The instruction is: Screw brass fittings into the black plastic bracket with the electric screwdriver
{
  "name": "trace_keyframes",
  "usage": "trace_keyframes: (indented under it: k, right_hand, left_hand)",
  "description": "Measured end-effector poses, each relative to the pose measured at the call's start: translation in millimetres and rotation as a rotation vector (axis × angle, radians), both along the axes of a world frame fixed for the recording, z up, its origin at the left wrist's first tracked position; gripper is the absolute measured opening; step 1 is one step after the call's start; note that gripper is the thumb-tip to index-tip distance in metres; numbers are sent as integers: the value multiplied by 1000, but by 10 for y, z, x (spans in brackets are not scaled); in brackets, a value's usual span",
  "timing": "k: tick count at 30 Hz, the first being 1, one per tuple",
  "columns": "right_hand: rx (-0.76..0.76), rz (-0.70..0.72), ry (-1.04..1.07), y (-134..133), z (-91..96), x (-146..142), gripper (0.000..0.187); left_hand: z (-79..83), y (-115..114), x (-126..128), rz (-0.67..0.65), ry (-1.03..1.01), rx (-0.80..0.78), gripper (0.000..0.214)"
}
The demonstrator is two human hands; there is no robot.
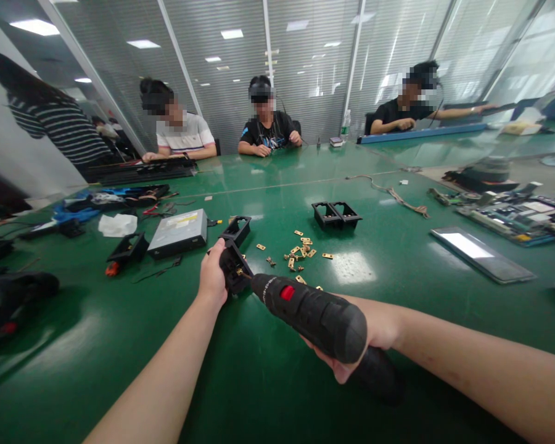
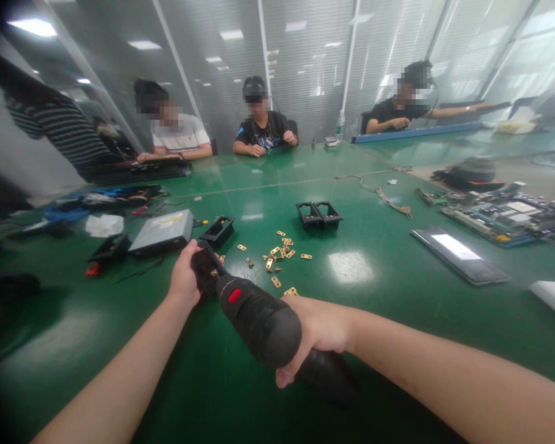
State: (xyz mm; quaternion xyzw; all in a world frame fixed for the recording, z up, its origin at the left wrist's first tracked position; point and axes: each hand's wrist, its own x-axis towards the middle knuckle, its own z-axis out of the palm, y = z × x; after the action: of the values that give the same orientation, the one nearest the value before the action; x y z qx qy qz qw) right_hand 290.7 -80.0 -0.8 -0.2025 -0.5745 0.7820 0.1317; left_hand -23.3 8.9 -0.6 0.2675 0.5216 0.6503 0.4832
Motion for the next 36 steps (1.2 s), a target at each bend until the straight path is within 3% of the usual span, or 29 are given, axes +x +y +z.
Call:
trace_keyframes:
  k: [16, 21, 36]
  right_hand:
    - [-17, 33, 7, 30, 50, 14, 66]
    - [-38, 21, 19, 7, 36, -8, 67]
    - [-98, 40, 26, 41, -37, 25, 54]
  left_hand:
    - [-14, 5, -8, -14, -6, 13, 44]
    - [-7, 4, -7, -12, 8, 15, 38]
    - [-31, 26, -36, 1, -1, 4, 39]
